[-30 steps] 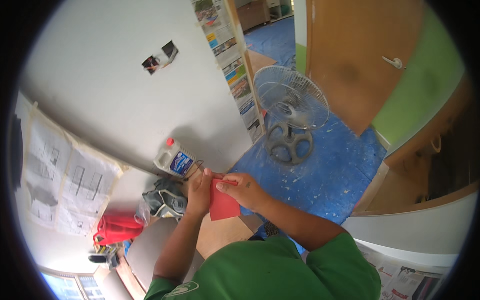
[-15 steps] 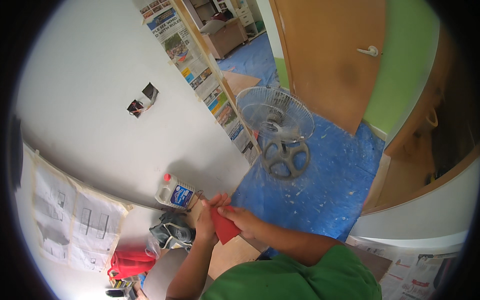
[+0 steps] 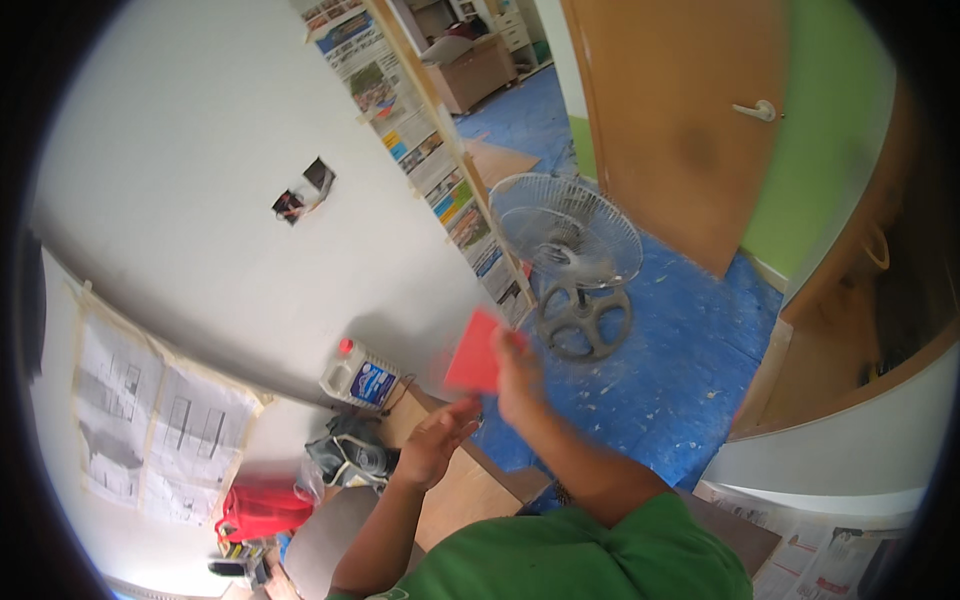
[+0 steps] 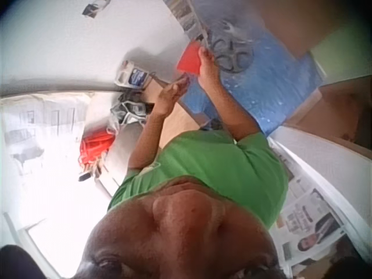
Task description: The person places a gray sheet onto a wooden board, then pours yellow adhesive from a can onto the sheet and spreads it evenly with a red plastic scraper. The work occurs on a table covered with a blue tarp in a room with large windows.
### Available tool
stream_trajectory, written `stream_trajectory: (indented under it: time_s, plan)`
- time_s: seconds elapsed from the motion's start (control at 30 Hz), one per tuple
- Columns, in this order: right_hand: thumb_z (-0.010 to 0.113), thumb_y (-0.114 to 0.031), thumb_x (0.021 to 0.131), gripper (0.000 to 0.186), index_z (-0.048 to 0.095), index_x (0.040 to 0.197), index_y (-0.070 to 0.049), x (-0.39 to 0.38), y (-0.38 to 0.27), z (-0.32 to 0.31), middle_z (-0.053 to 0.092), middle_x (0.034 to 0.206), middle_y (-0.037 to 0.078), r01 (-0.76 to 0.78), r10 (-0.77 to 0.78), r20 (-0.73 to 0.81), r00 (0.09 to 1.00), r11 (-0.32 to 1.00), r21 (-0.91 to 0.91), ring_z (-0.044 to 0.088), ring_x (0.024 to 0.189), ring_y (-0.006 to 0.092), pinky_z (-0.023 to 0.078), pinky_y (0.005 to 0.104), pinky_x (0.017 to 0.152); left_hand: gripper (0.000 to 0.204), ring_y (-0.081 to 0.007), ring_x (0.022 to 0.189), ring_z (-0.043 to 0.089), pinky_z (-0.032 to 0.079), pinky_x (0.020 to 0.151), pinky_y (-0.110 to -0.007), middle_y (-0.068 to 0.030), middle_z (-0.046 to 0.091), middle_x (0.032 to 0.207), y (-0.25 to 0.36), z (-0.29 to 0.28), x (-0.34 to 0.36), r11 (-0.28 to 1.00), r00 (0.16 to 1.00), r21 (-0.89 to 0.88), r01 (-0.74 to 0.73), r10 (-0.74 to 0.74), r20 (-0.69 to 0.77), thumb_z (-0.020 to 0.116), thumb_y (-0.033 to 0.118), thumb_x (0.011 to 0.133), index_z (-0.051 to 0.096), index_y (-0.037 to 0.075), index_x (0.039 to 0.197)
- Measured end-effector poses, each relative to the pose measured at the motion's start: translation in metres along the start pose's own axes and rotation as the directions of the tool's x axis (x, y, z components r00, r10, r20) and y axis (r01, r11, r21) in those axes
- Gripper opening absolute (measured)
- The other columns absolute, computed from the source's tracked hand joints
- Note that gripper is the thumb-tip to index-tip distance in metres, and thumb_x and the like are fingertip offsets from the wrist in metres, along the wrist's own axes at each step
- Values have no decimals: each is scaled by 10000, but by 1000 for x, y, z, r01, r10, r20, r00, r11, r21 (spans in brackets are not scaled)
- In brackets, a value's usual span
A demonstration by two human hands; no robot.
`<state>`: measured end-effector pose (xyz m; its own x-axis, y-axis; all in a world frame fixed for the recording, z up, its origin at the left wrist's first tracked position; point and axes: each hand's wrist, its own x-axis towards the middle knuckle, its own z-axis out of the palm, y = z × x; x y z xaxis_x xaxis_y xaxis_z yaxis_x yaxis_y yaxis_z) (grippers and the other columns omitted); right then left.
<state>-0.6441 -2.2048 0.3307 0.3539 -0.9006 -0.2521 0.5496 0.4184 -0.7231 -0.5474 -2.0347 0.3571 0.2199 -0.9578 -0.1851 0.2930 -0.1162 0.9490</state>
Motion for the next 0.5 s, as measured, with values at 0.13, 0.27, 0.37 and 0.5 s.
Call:
stream_trajectory:
  time_s: [0.13,0.27,0.37,0.5]
  plan:
    - [618,-373,1085,533,579,1431,30,22,-55,-17,669,1355,136,69,-96,181,979,986,153,632,1249,238,472,382,1103,426,-297,1276,641,449,1134,-433,-239,691,1317,-20,-17,-21,957,1000,289,4,-6,5,386,382,1166,557,-7,1193]
    - [612,-256,1073,530,514,1531,-7,-6,-64,-5,644,1428,160,249,-159,416,895,953,-173,589,1347,276,436,403,1157,541,-325,1296,625,443,1146,-470,-278,683,1291,-8,-17,-25,957,998,288,-32,46,-45,352,534,1140,516,34,1012]
    - [574,-182,1061,519,505,1538,10,-36,-47,16,581,1506,212,787,-341,758,557,508,-350,507,1449,324,369,451,1211,694,-324,1393,540,411,1178,-479,-228,579,1459,14,10,-22,996,993,-66,-63,56,-102,317,648,1100,515,12,1296]
    - [559,-144,994,632,425,1589,24,-82,-27,29,412,1637,269,954,-128,969,213,242,-178,335,1553,435,170,600,1271,838,-289,1499,409,351,1229,-453,-141,343,1678,45,28,-22,892,973,-390,-229,214,-83,364,698,1070,277,90,1640]
